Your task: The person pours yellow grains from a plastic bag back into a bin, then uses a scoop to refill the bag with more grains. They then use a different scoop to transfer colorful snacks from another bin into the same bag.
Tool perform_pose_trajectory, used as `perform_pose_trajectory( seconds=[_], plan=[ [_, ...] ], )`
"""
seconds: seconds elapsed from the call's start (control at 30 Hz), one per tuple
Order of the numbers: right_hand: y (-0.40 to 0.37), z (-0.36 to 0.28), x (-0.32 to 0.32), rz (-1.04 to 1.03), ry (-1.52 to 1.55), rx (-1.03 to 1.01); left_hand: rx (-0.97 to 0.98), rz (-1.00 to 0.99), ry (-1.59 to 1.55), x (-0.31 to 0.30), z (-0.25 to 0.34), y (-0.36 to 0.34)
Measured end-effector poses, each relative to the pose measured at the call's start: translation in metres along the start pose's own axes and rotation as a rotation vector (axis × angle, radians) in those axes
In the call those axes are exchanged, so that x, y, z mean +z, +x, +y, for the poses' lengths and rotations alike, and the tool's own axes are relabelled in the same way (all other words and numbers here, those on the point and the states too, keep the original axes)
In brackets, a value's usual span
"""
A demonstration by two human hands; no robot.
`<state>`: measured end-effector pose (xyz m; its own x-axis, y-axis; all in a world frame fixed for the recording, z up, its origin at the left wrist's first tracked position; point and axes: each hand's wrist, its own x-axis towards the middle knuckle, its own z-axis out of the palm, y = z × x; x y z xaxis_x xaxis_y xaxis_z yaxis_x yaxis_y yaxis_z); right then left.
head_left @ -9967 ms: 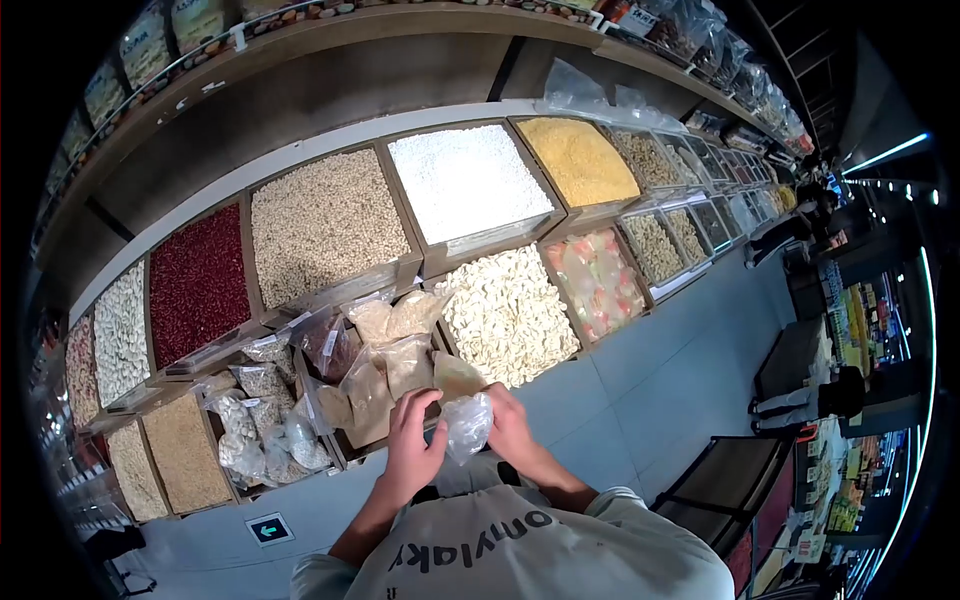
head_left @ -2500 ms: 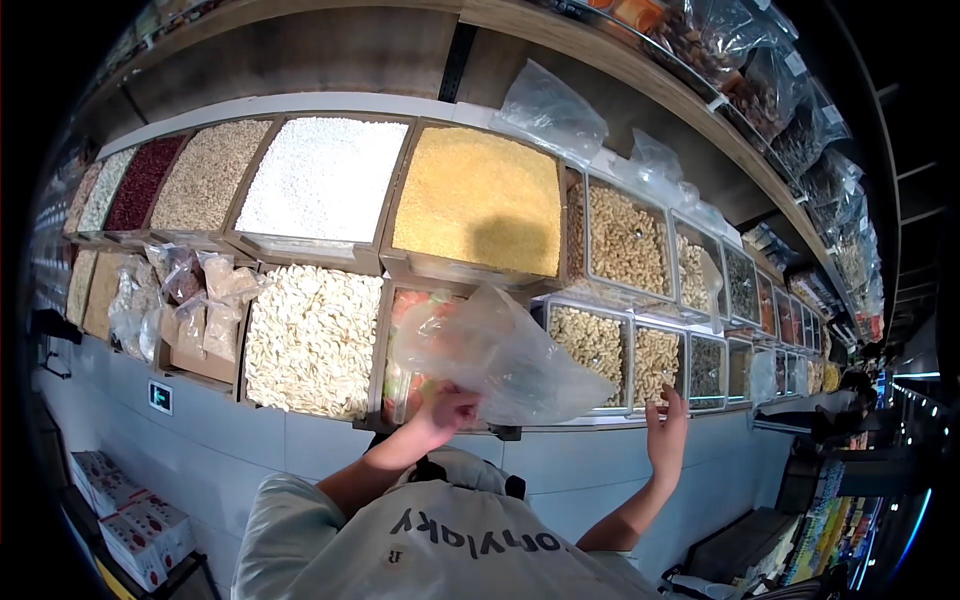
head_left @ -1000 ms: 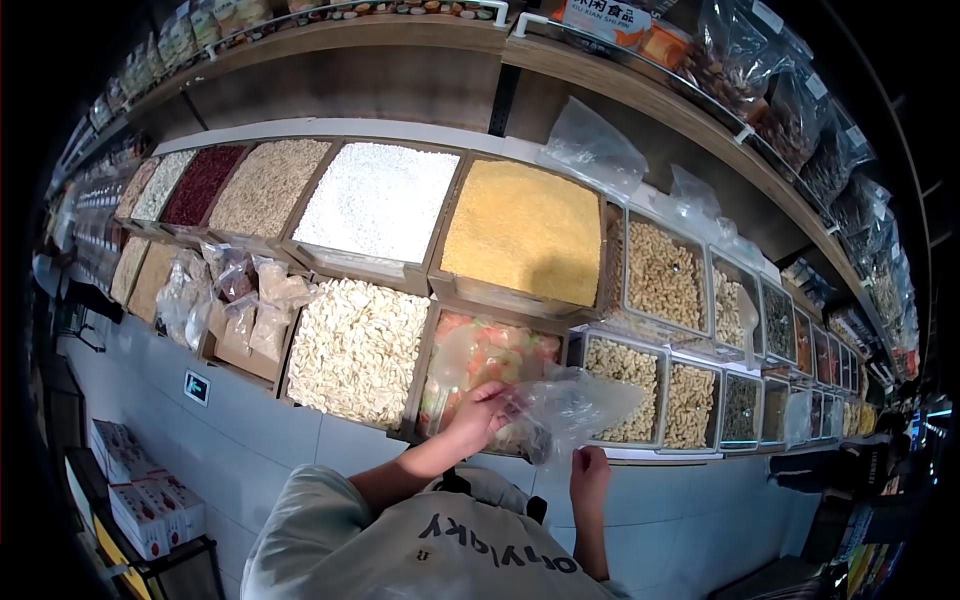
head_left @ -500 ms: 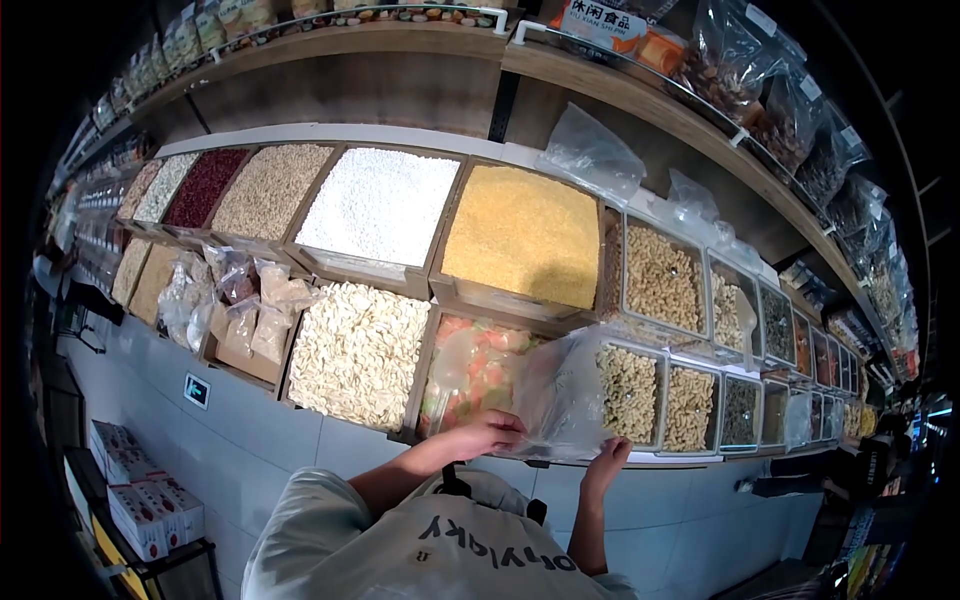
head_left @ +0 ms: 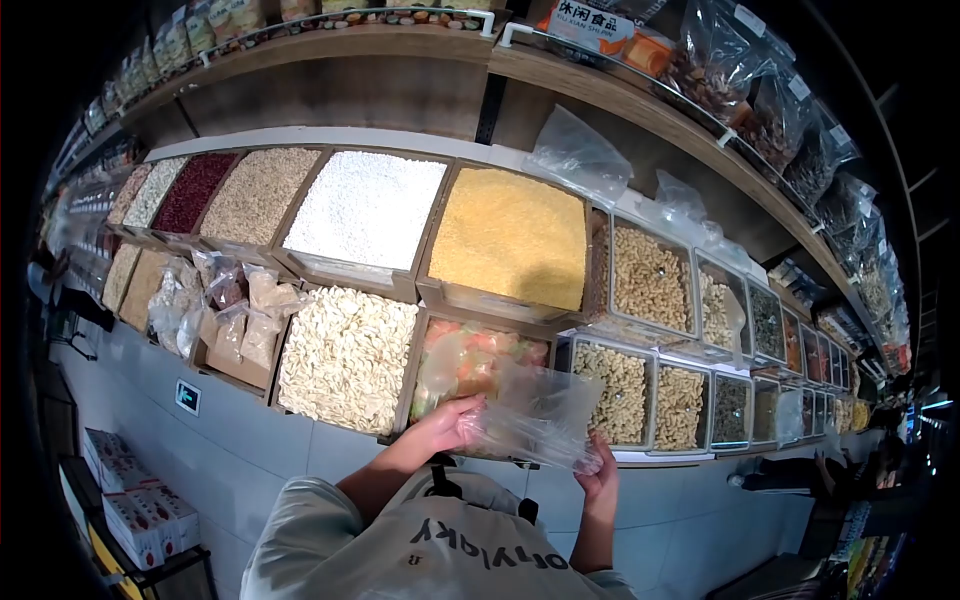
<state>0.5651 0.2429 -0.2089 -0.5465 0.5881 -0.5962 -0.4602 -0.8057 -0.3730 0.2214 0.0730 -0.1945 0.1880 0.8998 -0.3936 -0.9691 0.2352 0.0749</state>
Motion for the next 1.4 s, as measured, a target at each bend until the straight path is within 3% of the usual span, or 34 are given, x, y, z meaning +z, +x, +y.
perform_pose_trajectory(
  seconds=[0.1,0.17,0.23,0.3,0.33,0.4,0.47,0.5,0.57,0.6,0.63,0.67,0.7,0.73,0.77,0.83,0.9,0.97,1.0,1.03,1.1,1.17,1.2,1.23,1.3,1.37,1.4],
  plan=[
    [-0.013,0.005,0.026,-0.051,0.073,0.034,0.127,0.002,0.036,0.01,-0.003,-0.001],
    [-0.029,0.006,0.05,-0.067,-0.117,-0.253,0.152,-0.108,0.153,0.012,0.001,-0.004],
    [-0.031,0.004,0.059,-0.116,-0.219,-0.297,0.17,-0.218,0.27,0.017,0.003,-0.006],
    [-0.034,0.004,0.073,-0.166,-0.32,-0.342,0.231,-0.039,0.973,0.031,0.001,-0.007],
    [-0.036,0.01,0.081,-0.081,-0.488,-0.399,0.23,-0.038,0.972,0.039,-0.003,-0.009],
    [-0.036,0.019,0.092,0.004,-0.657,-0.455,0.403,0.169,1.565,0.061,-0.009,-0.011],
    [-0.035,0.025,0.097,0.315,-0.953,-0.501,0.518,0.273,1.505,0.054,-0.016,0.001],
    [-0.029,0.027,0.085,0.315,-0.952,-0.504,0.63,0.377,1.438,0.055,-0.018,0.004],
    [-0.011,0.033,0.06,0.347,-1.391,-0.87,0.611,0.454,1.463,0.068,-0.017,0.004],
    [-0.012,0.035,0.054,0.344,-1.393,-0.868,0.583,0.533,1.485,0.073,-0.017,0.002],
    [-0.014,0.037,0.048,0.336,-1.26,-0.723,0.581,0.536,1.482,0.071,-0.019,0.0],
    [-0.016,0.038,0.048,0.328,-1.125,-0.58,0.675,0.502,1.684,0.068,-0.022,-0.001],
    [-0.016,0.036,0.048,0.326,-1.128,-0.578,0.771,0.462,1.885,0.067,-0.023,-0.002],
    [-0.015,0.033,0.049,0.275,-0.806,-0.552,0.769,0.465,1.883,0.066,-0.024,-0.004],
    [-0.015,0.032,0.05,0.223,-0.483,-0.519,0.66,0.508,1.958,0.067,-0.025,-0.006],
    [-0.011,0.033,0.055,0.225,-0.428,-0.552,0.55,0.545,2.032,0.068,-0.025,-0.008],
    [-0.012,0.028,0.058,0.226,-0.376,-0.585,0.764,0.541,1.997,0.068,-0.025,-0.008],
    [-0.019,0.019,0.063,0.242,-0.059,-0.309,0.841,0.474,1.818,0.061,-0.029,-0.001],
    [-0.019,0.018,0.066,0.239,-0.06,-0.308,0.908,0.407,1.639,0.057,-0.029,0.003],
    [-0.018,0.018,0.07,0.287,0.08,-0.251,0.91,0.407,1.639,0.052,-0.028,0.005],
    [-0.016,0.017,0.059,0.331,0.221,-0.197,0.873,0.515,1.342,0.042,-0.024,0.009],
    [-0.015,0.017,0.034,-0.001,0.196,-0.065,0.845,0.486,1.253,0.02,-0.014,0.016],
    [-0.015,0.017,0.03,-0.001,0.194,-0.066,0.815,0.458,1.163,0.014,-0.012,0.018],
    [-0.017,0.018,0.026,-0.065,0.101,-0.024,0.817,0.458,1.162,0.009,-0.014,0.02],
    [-0.024,0.023,0.039,-0.133,0.005,0.017,0.5,0.436,0.294,0.04,-0.01,0.009],
    [-0.03,0.032,0.053,-0.026,-0.584,-0.256,0.45,0.387,0.128,0.035,-0.008,0.008],
    [-0.03,0.033,0.054,-0.028,-0.586,-0.257,0.395,0.34,-0.038,0.032,-0.008,0.008]
  ],
)
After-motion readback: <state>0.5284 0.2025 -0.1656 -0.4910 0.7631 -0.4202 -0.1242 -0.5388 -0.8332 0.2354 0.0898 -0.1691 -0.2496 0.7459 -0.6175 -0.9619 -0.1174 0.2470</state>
